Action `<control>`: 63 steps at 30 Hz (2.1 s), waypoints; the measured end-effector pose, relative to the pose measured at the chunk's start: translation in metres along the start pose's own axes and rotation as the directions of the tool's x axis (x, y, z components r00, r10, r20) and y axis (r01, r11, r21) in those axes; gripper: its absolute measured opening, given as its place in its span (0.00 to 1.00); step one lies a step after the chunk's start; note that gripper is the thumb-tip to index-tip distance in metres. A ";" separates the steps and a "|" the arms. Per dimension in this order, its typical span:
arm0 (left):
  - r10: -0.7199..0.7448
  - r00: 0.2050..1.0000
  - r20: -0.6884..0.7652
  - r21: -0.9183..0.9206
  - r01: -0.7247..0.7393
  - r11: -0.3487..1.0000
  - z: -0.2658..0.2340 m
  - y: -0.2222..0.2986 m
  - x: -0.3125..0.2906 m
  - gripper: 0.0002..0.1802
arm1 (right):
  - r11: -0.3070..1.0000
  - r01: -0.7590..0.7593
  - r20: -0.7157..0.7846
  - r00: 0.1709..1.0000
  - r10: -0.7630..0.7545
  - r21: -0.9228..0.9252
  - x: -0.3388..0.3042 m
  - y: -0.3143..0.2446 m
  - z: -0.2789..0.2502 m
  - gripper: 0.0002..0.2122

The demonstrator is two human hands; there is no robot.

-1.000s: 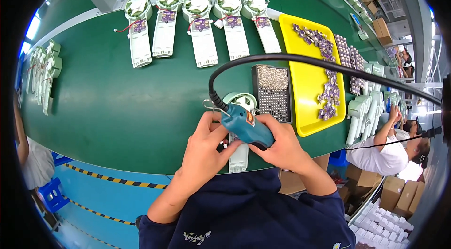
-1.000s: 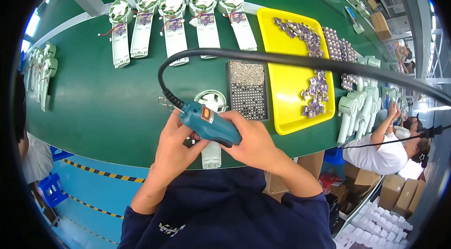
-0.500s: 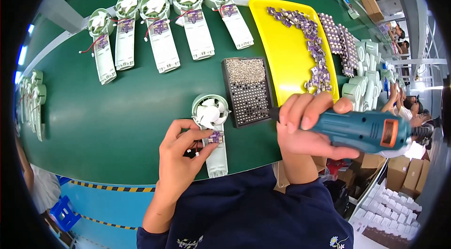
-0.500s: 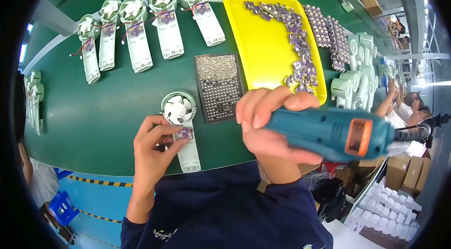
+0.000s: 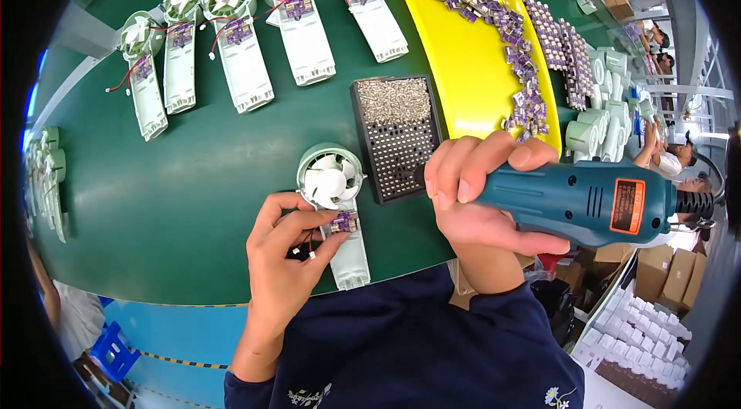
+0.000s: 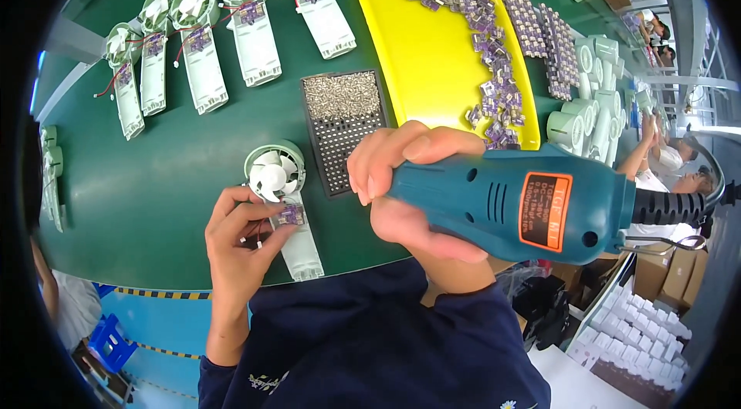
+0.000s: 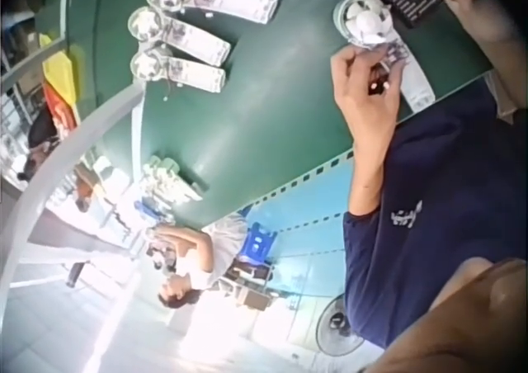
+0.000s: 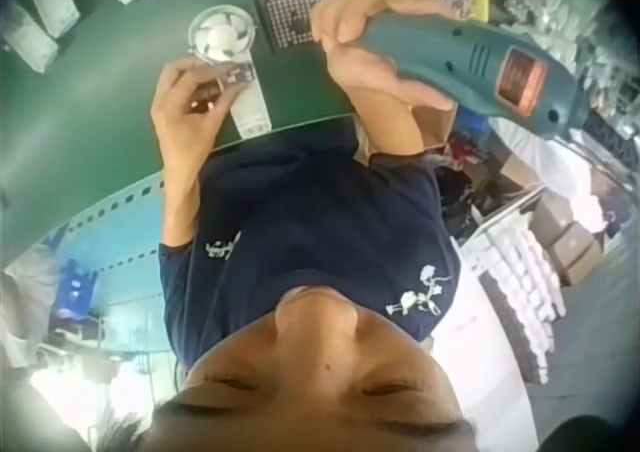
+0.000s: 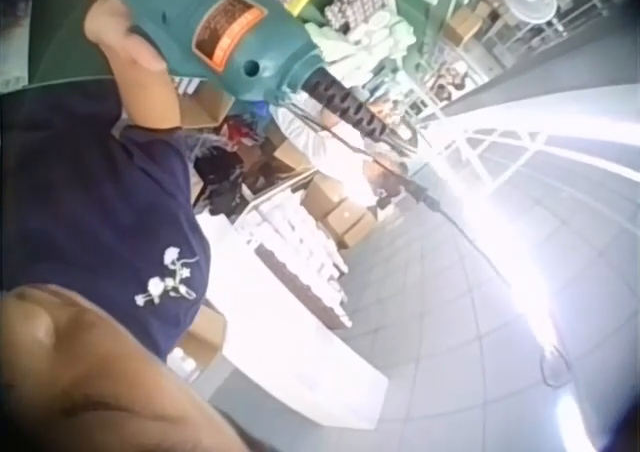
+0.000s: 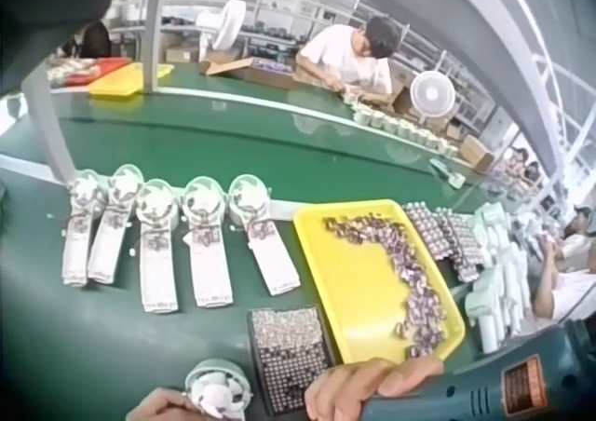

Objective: The person assembles portable handheld fans on a production line by securing fan housings and circuit boards with screws using an electric screwdriver.

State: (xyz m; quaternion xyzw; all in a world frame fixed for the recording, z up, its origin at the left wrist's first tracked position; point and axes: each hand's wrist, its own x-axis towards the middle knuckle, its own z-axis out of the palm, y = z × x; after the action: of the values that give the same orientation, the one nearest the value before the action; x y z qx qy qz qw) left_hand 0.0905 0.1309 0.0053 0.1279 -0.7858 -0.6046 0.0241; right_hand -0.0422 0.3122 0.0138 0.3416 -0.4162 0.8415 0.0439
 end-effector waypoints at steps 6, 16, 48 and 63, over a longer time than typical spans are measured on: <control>0.043 0.996 -0.083 0.013 -0.042 0.999 0.008 0.002 0.004 0.15 | 1.000 0.012 0.100 0.995 -0.012 -0.004 0.004 0.004 0.003 0.41; 0.078 0.989 -0.129 -0.068 -0.087 0.994 0.022 0.002 0.012 0.16 | 0.995 0.064 0.152 0.987 -0.052 -0.077 0.002 0.006 0.004 0.43; 0.137 0.982 -0.131 -0.057 -0.146 0.988 0.018 -0.004 0.012 0.18 | 0.974 0.069 0.283 0.959 -0.006 -0.214 -0.012 -0.004 0.061 0.34; -0.052 0.987 -0.153 -0.390 -0.012 0.921 -0.025 0.001 -0.006 0.12 | 0.987 0.147 -0.450 0.887 -0.104 0.060 -0.007 -0.048 0.035 0.32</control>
State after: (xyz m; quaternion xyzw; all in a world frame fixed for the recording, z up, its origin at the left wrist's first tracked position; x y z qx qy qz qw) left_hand 0.1006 0.1092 0.0138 0.1768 -0.6439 -0.7368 0.1062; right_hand -0.0011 0.3195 0.0561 0.1677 -0.3327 0.9111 0.1765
